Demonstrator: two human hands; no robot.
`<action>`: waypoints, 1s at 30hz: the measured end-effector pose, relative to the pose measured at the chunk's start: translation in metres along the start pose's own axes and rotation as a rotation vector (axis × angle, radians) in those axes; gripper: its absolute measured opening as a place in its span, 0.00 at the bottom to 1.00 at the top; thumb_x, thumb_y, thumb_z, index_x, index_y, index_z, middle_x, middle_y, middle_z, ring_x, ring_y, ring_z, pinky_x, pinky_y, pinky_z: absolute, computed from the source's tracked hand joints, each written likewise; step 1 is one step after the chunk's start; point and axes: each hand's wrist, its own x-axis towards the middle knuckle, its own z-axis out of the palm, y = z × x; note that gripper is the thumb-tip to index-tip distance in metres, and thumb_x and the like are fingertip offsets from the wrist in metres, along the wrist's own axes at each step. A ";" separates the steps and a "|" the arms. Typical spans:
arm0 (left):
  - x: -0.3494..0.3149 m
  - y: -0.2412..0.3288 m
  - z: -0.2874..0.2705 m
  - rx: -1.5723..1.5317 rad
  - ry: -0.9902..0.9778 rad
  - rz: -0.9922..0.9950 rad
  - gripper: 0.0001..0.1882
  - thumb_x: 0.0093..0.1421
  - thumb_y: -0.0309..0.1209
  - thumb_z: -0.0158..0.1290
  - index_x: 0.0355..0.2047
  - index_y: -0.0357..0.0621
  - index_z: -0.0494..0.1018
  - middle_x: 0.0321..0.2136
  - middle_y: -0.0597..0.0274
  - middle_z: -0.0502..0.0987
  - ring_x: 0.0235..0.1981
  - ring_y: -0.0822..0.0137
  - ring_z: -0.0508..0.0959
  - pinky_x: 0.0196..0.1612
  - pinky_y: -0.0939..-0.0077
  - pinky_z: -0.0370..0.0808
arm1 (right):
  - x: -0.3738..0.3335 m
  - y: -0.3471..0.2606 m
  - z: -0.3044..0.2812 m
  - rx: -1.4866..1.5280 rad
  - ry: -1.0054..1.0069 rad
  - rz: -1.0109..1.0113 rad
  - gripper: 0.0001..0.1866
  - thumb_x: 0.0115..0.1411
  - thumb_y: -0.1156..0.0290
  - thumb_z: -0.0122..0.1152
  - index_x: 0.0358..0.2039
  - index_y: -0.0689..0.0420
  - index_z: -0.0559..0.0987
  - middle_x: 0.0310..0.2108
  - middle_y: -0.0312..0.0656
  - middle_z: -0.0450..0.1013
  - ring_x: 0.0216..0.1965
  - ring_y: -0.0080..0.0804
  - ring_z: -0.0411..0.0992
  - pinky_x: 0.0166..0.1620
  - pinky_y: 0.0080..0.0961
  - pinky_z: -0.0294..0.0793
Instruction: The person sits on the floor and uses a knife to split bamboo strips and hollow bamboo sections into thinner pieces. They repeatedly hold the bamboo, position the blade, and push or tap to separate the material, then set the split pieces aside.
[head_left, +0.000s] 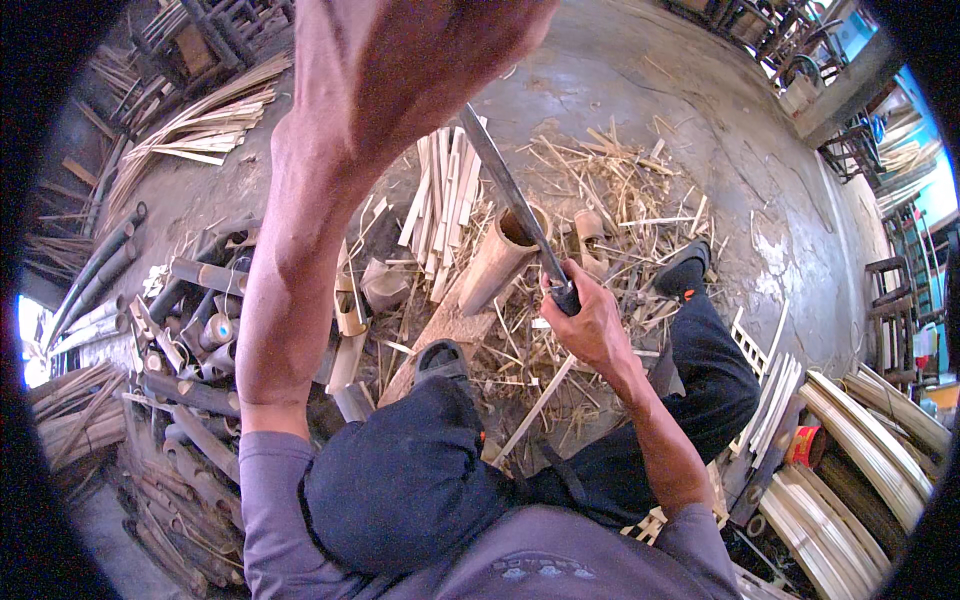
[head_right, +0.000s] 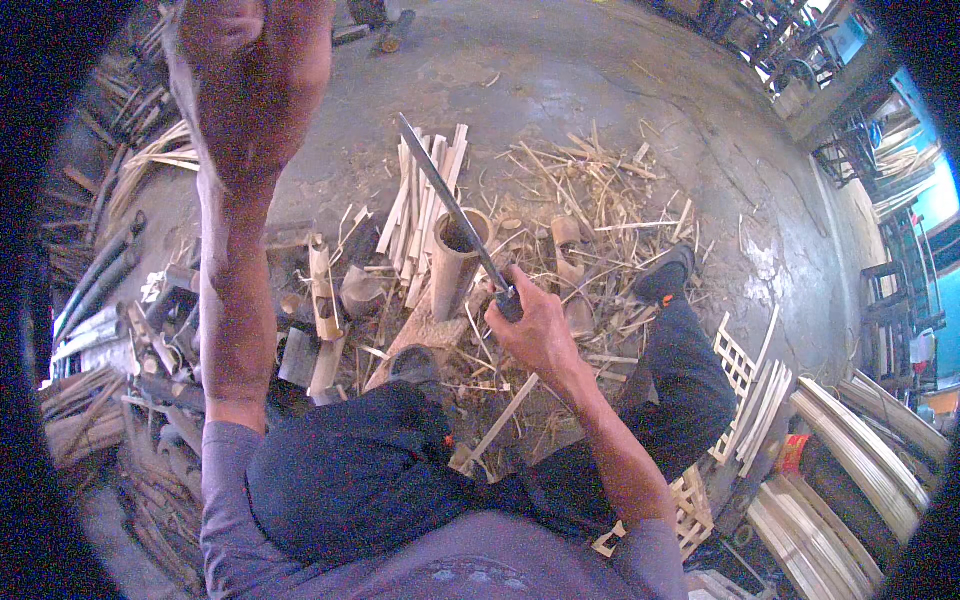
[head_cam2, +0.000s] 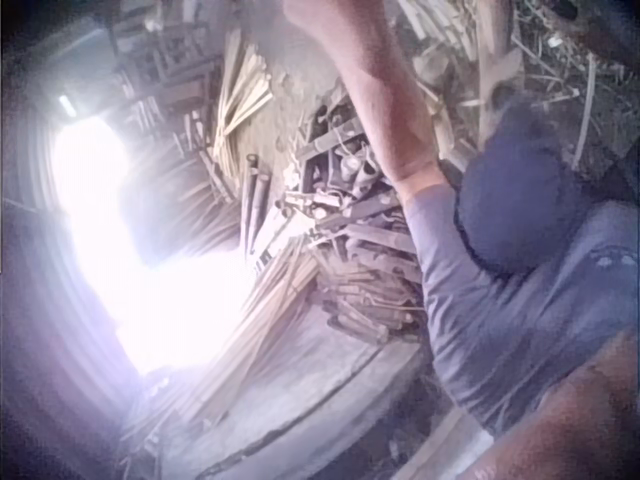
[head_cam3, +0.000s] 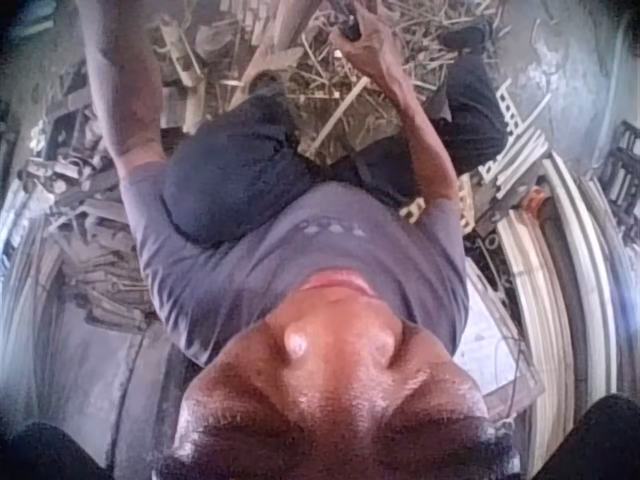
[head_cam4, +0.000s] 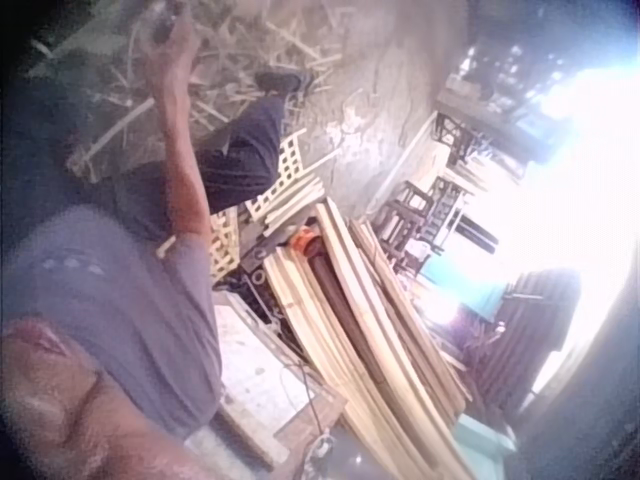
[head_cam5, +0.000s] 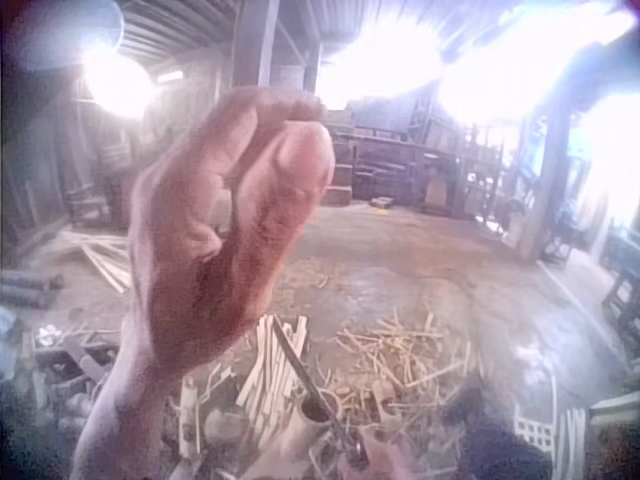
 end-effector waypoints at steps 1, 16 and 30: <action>0.000 -0.003 0.000 -0.044 -0.018 0.011 0.19 0.65 0.45 0.46 0.38 0.38 0.73 0.23 0.57 0.78 0.25 0.70 0.79 0.27 0.74 0.76 | 0.000 0.001 0.001 0.011 -0.006 0.006 0.13 0.53 0.70 0.57 0.39 0.60 0.72 0.22 0.44 0.70 0.23 0.28 0.69 0.31 0.27 0.69; -0.067 -0.052 0.044 0.433 -0.478 0.198 0.18 0.65 0.40 0.43 0.46 0.39 0.69 0.40 0.51 0.75 0.36 0.60 0.79 0.41 0.61 0.76 | -0.008 0.000 -0.019 -0.046 -0.023 0.039 0.11 0.53 0.72 0.56 0.37 0.61 0.71 0.21 0.40 0.65 0.24 0.24 0.63 0.31 0.26 0.65; -0.082 -0.039 0.052 0.484 -0.739 -0.198 0.17 0.64 0.38 0.45 0.51 0.48 0.70 0.48 0.57 0.74 0.47 0.57 0.74 0.46 0.60 0.72 | -0.016 0.005 -0.007 -0.072 -0.075 0.053 0.15 0.52 0.66 0.59 0.36 0.63 0.72 0.25 0.55 0.73 0.28 0.51 0.73 0.34 0.40 0.70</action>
